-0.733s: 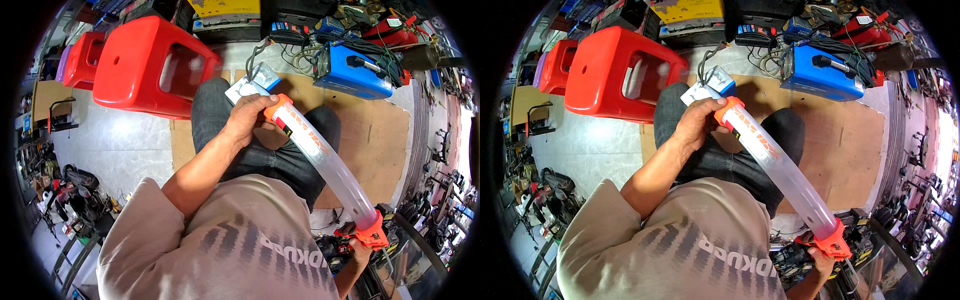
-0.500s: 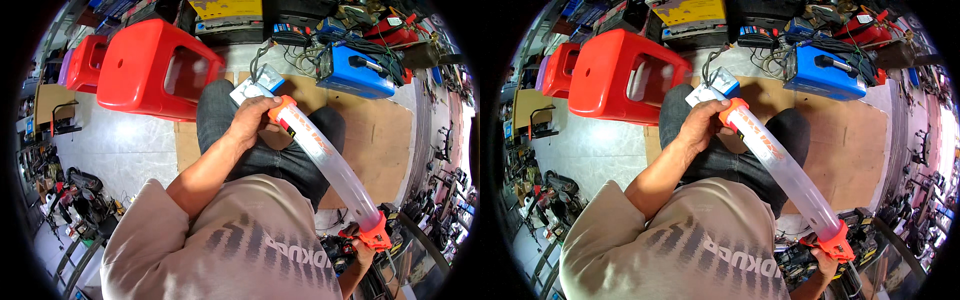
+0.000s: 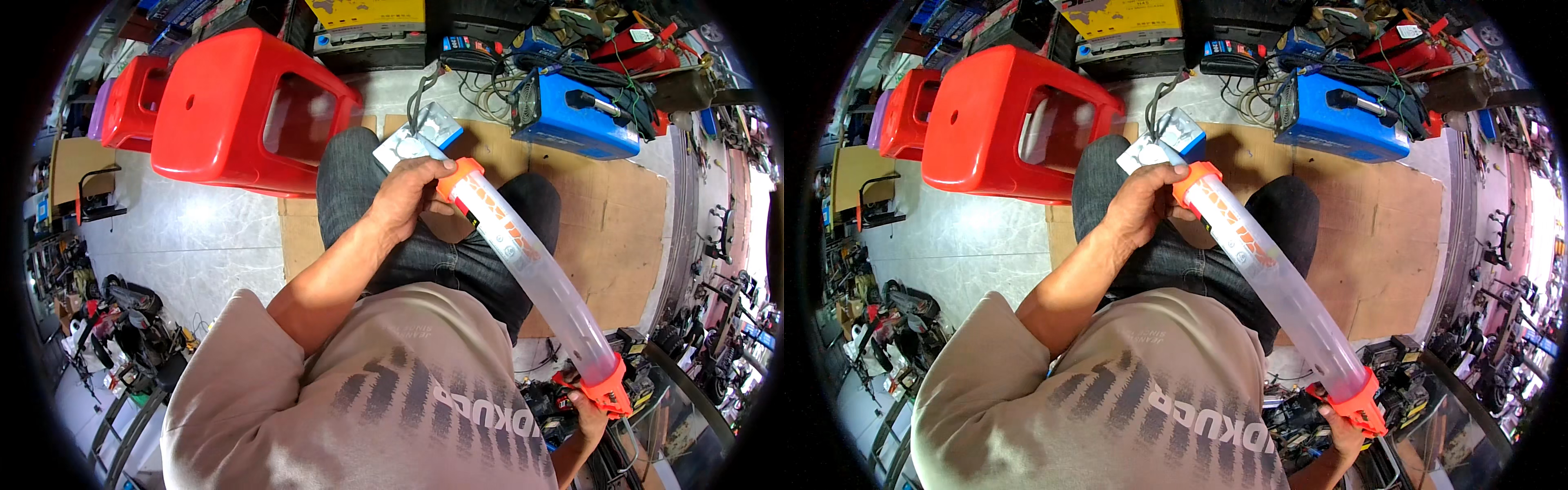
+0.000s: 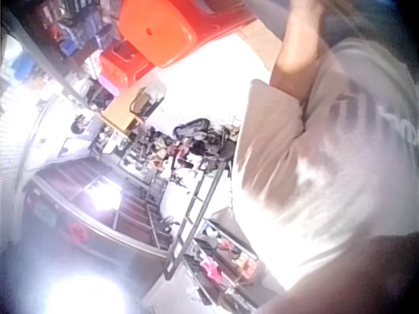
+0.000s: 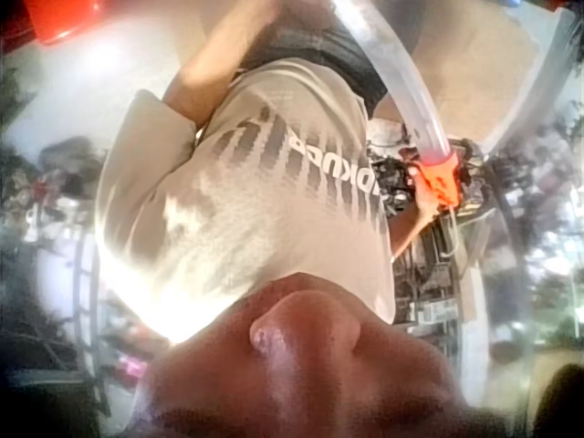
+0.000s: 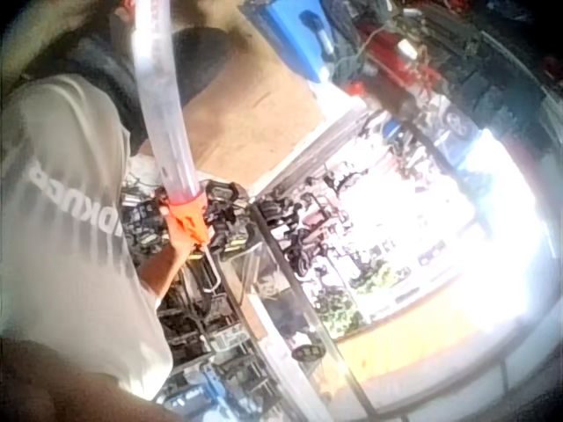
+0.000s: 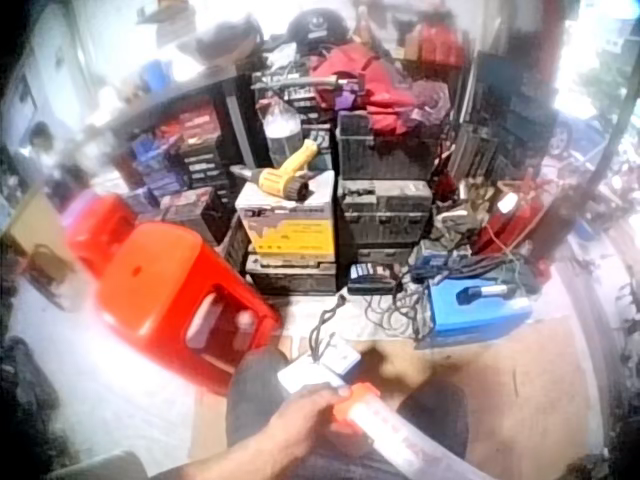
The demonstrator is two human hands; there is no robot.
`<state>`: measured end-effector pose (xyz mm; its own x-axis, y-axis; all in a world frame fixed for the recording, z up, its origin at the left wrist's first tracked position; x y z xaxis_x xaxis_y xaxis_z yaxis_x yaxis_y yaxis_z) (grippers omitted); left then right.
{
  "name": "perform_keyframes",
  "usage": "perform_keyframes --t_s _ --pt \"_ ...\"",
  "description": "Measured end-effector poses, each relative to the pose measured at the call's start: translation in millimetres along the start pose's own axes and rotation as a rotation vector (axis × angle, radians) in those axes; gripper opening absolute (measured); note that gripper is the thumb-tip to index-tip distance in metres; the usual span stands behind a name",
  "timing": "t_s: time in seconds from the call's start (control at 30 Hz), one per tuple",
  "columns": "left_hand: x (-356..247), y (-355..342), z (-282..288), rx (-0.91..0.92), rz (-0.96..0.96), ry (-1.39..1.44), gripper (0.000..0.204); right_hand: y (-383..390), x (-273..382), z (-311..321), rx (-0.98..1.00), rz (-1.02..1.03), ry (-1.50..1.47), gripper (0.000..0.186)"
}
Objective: The person applies adhesive strips to a blue battery pack and presses them down by hand.
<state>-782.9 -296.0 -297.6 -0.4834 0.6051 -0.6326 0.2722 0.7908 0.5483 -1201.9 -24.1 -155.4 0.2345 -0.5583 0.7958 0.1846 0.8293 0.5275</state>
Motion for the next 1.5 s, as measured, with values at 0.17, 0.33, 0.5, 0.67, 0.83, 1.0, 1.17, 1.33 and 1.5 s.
perform_keyframes --t_s 0.17,0.33,0.5,0.67,0.83,1.0,1.17,1.33,1.5 --pt "0.2 -0.4 -0.6 0.029 -0.015 0.036 0.036 3.2 2.1 -4.5 0.027 0.010 -0.090 0.043" --pt "-0.3 1.0 -3.1 0.057 -0.034 0.100 0.034 16.6 -33.9 23.5 -0.065 -0.014 0.077 0.055" --pt "-5.5 4.8 -9.4 0.086 -0.037 0.096 0.032 24.0 -39.8 35.3 -0.192 0.100 0.282 0.056" --pt "-13.2 18.3 -12.5 0.050 -0.063 0.137 0.029 20.7 24.7 5.5 -0.260 0.271 0.545 0.048" --pt "-12.6 14.0 -9.7 0.163 -0.099 0.202 0.040 2.5 83.8 -26.5 -0.060 0.412 0.488 0.052" --pt "-11.4 14.1 -8.9 0.190 -0.098 0.333 0.041 1.7 103.5 -29.1 -0.058 0.668 0.681 0.020" --pt "-4.0 6.0 -3.5 0.168 -0.071 0.289 0.058 2.7 146.9 -44.7 -0.045 0.822 0.884 0.018" --pt "-13.5 14.3 -13.5 0.186 -0.084 0.359 0.045 10.5 170.9 -53.6 -0.033 0.926 1.004 0.021" --pt "-12.7 12.3 -12.3 0.208 -0.079 0.308 0.064 18.0 183.6 -55.9 -0.018 0.964 1.123 0.022"
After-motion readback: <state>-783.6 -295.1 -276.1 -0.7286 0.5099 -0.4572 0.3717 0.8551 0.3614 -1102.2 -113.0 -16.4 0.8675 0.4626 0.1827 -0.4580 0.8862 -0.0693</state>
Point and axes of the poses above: each hand's wrist, its own y-axis away from the middle knuckle, its own z-axis out of the back of the hand, x = y × z, the point moved 8 cm from there along -y, towards the middle knuckle, and after that the axes turned 1 degree about -y, right-handed, at the moved point
